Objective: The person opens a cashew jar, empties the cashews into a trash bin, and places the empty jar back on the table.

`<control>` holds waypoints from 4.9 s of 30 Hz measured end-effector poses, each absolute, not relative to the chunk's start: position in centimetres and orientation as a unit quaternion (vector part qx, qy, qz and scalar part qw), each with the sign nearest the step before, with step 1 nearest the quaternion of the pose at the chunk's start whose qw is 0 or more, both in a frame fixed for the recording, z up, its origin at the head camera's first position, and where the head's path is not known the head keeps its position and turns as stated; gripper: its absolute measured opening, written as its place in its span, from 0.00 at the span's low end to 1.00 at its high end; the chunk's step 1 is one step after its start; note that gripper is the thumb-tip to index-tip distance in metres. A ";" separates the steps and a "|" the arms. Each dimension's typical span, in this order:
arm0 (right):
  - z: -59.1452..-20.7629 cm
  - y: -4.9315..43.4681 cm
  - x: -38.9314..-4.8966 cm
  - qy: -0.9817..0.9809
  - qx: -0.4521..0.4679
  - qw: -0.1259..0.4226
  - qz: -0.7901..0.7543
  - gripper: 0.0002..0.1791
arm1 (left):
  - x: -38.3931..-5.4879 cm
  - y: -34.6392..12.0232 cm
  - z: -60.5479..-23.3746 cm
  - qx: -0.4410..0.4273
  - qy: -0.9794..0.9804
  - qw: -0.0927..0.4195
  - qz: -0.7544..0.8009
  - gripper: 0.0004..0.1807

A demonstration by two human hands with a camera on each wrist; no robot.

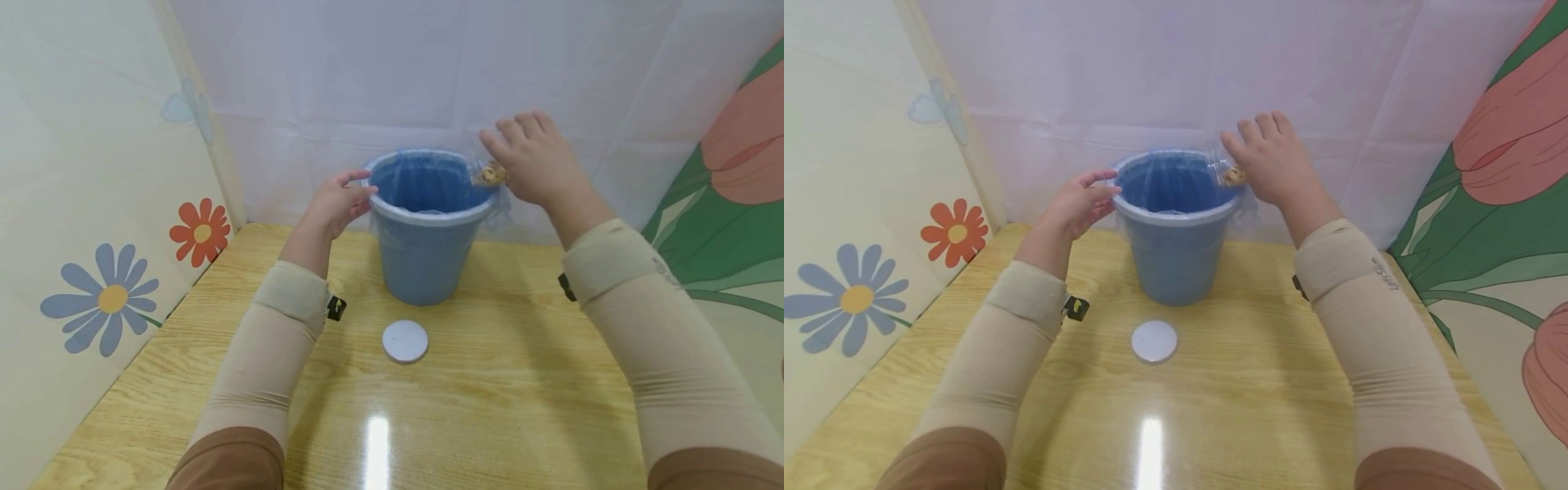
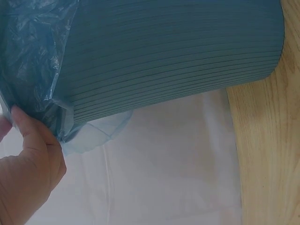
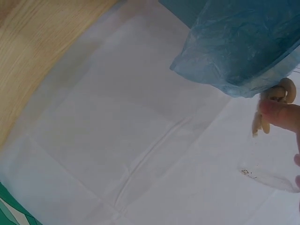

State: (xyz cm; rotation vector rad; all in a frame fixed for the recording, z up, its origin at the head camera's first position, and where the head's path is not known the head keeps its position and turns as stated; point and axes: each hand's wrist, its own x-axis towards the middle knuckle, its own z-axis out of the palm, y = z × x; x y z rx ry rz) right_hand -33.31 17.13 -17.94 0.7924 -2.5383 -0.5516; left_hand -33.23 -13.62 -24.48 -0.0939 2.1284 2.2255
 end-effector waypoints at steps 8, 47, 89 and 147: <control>-17.8 16.9 -33.3 -0.914 0.299 0.192 -0.197 0.38 | -33.3 -13.6 -24.6 -0.029 0.688 0.030 0.724 0.26; -17.7 17.2 -33.3 -0.909 0.299 0.198 -0.214 0.43 | -33.4 -13.6 -24.6 -0.025 0.697 0.028 0.716 0.26; -17.9 16.5 -33.0 -0.884 0.329 0.224 -0.246 0.39 | -33.2 -13.6 -24.6 -0.026 0.696 0.030 0.717 0.26; -18.8 18.3 -32.9 -0.949 0.213 0.217 -0.079 0.52 | -33.3 -13.5 -24.5 -0.025 0.688 0.033 0.724 0.26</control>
